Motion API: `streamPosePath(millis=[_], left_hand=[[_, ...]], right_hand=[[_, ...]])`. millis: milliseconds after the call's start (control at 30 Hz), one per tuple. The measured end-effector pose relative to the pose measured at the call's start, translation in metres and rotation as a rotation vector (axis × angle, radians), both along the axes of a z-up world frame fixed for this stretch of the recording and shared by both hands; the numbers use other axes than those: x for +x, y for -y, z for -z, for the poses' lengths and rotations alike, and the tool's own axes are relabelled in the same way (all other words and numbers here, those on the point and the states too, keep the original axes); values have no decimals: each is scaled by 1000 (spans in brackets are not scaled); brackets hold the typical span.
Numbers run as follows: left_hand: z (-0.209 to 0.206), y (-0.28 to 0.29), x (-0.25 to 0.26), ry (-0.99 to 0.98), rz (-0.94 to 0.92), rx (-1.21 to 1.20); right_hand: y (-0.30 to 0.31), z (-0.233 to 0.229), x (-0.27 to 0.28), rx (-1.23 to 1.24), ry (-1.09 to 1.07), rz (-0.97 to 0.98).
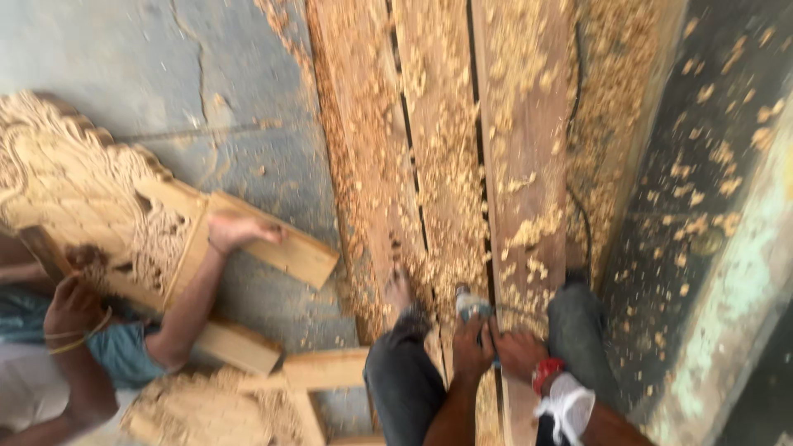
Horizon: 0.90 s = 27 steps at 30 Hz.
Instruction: The person uses a power drill to create several holes in a thick wooden plank while holding it steady with their feet.
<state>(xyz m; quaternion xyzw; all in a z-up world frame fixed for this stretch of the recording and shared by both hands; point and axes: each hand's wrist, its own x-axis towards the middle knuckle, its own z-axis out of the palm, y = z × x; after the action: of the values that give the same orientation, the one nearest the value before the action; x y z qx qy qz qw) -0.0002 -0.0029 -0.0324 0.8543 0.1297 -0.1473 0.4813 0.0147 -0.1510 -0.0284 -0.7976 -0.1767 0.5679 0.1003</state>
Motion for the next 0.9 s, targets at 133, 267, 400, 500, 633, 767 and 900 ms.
streamPosePath(millis=[133,267,400,500,633,767,900], left_hand=[[11,0,-6,-102,17,-50],[13,2,0,-251,50,-17],[11,-1,1,-362,34,-76],[9,0,-2,-423,46,-68],[7,1,-5,-481,88,-20],[9,4,-12,-459,72,4],[13,3,-13,-349,66,-3]], right_hand=[[2,8,5,5,-56,-23],[2,7,15,50,-81,-59],[-1,7,17,81,-33,-69],[1,9,14,80,-63,-77],[2,12,8,147,26,-98],[4,13,4,124,13,-149],[4,15,6,108,-15,-184]])
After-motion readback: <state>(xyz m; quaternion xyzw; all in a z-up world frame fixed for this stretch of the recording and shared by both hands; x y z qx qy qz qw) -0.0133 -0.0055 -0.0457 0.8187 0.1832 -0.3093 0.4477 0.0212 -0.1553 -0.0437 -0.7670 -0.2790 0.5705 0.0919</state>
